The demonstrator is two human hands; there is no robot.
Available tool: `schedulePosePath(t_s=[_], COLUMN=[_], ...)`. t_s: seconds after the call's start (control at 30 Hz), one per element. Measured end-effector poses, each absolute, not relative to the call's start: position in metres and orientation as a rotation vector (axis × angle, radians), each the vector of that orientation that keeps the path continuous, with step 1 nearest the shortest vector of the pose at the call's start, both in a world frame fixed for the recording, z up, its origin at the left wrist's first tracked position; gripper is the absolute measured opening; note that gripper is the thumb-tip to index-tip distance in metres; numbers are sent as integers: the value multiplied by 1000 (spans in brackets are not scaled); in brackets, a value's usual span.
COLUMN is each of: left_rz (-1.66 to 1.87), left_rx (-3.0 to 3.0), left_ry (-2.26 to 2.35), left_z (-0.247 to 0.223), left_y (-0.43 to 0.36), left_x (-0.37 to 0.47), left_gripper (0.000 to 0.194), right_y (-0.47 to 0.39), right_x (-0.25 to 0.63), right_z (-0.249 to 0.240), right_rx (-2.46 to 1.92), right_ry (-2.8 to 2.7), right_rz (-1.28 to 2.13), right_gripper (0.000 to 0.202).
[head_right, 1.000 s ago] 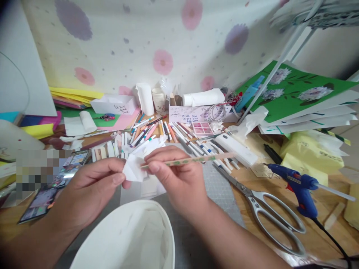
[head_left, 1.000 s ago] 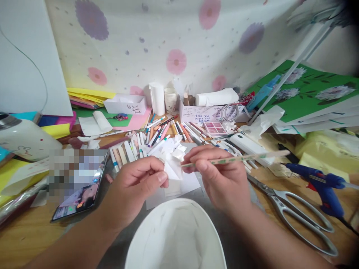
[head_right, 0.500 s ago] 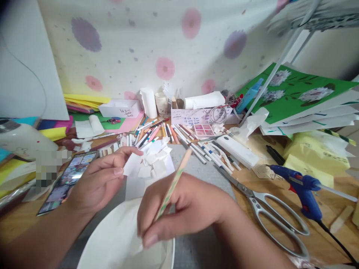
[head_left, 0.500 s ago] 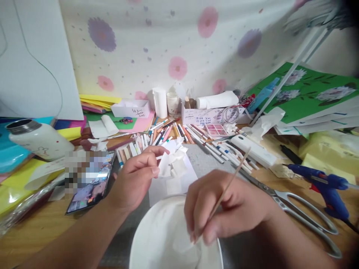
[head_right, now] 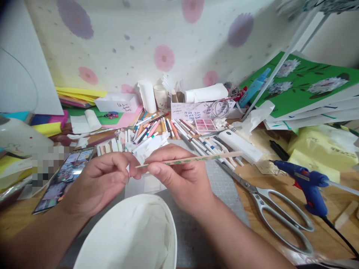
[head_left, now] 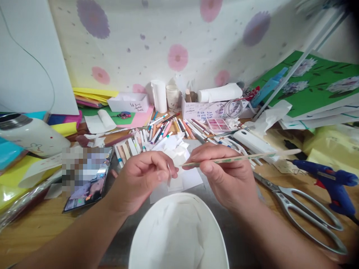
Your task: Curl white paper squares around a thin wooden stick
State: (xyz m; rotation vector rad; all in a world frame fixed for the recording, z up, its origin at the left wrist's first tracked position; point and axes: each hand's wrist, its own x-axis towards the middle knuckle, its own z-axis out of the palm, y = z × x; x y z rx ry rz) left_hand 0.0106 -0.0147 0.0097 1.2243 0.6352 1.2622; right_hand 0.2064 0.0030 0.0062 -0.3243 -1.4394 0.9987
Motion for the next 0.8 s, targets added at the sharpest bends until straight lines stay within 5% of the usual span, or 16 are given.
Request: schedulePosePath(t_s=[0.27,0.8], left_rz=[1214,1097], left_rx=[960,867], left_ry=[650,525], left_z=[10,10], left_y=[-19,-17], left_x=[13,14], left_gripper=[19,9], right_y=[-10,-12], right_x=[204,213], right_z=[17,22], right_rx=[-412,-390], right_ry=[-1610,-1847], right_rz=[741,543], right_gripper=[10,15])
